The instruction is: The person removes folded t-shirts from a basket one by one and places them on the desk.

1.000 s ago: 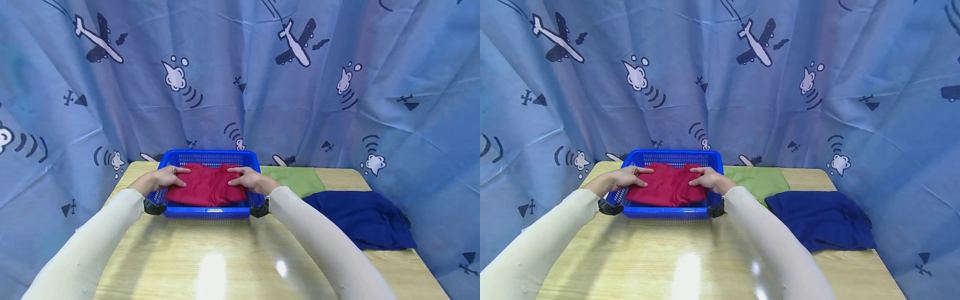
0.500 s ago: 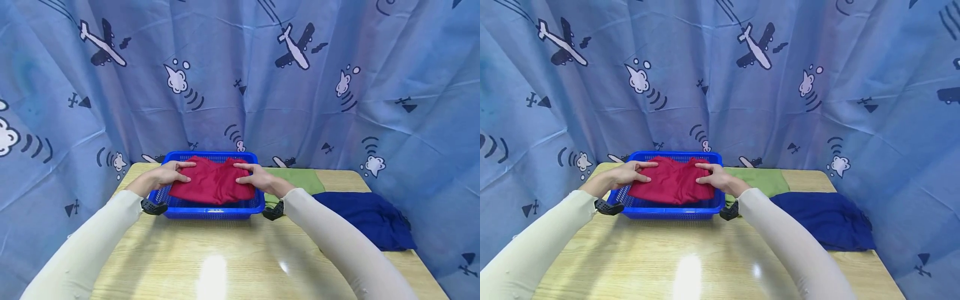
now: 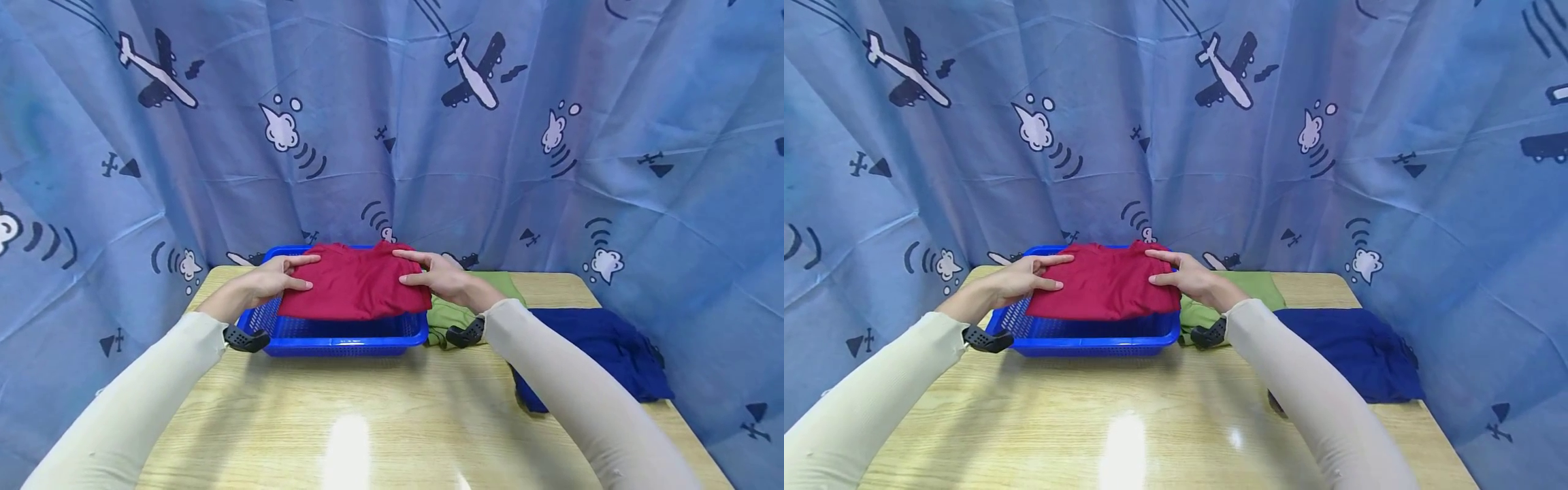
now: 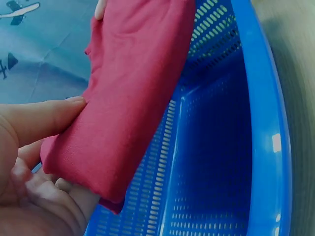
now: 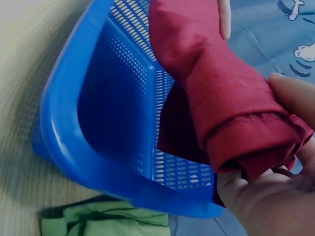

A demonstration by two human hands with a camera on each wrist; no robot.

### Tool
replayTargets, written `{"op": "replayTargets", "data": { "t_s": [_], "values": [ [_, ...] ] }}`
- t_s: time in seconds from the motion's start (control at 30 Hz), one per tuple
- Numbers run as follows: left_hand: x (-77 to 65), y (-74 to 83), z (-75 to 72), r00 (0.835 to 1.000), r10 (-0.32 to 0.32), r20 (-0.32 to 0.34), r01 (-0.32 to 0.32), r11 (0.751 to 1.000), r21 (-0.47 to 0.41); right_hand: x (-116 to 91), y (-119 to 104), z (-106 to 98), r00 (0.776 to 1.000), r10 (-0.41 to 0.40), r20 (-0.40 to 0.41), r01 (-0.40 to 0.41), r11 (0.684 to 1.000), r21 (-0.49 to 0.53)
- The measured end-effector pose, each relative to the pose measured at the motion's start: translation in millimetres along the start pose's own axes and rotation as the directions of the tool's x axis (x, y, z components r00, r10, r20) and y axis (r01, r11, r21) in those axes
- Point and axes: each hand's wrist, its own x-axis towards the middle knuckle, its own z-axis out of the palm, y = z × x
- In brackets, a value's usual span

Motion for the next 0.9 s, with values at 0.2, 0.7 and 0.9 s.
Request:
{"op": "replayTargets", "data": {
  "t_s": [0.2, 0.7, 0.9],
  "values": [
    [-0.4, 7.9, 8.8, 1.0, 0.012, 0.011, -0.012, 0.999, -0.029, -12.1, -6.4, -12.4, 0.999, -0.013, 0.034, 0.011, 0.999, 0.043],
    [1.9, 31.3, 42.7, 0.998, 0.068, -0.017, -0.067, 0.998, 0.016, -38.6, -4.3, -48.0, 0.999, -0.033, 0.042, 0.032, 0.999, 0.034],
    [4.3, 31.2, 60.7, 0.997, 0.072, -0.035, -0.071, 0.997, 0.019, -54.0, -0.6, -59.7, 0.997, -0.048, 0.054, 0.046, 0.998, 0.033]
  ]
}}
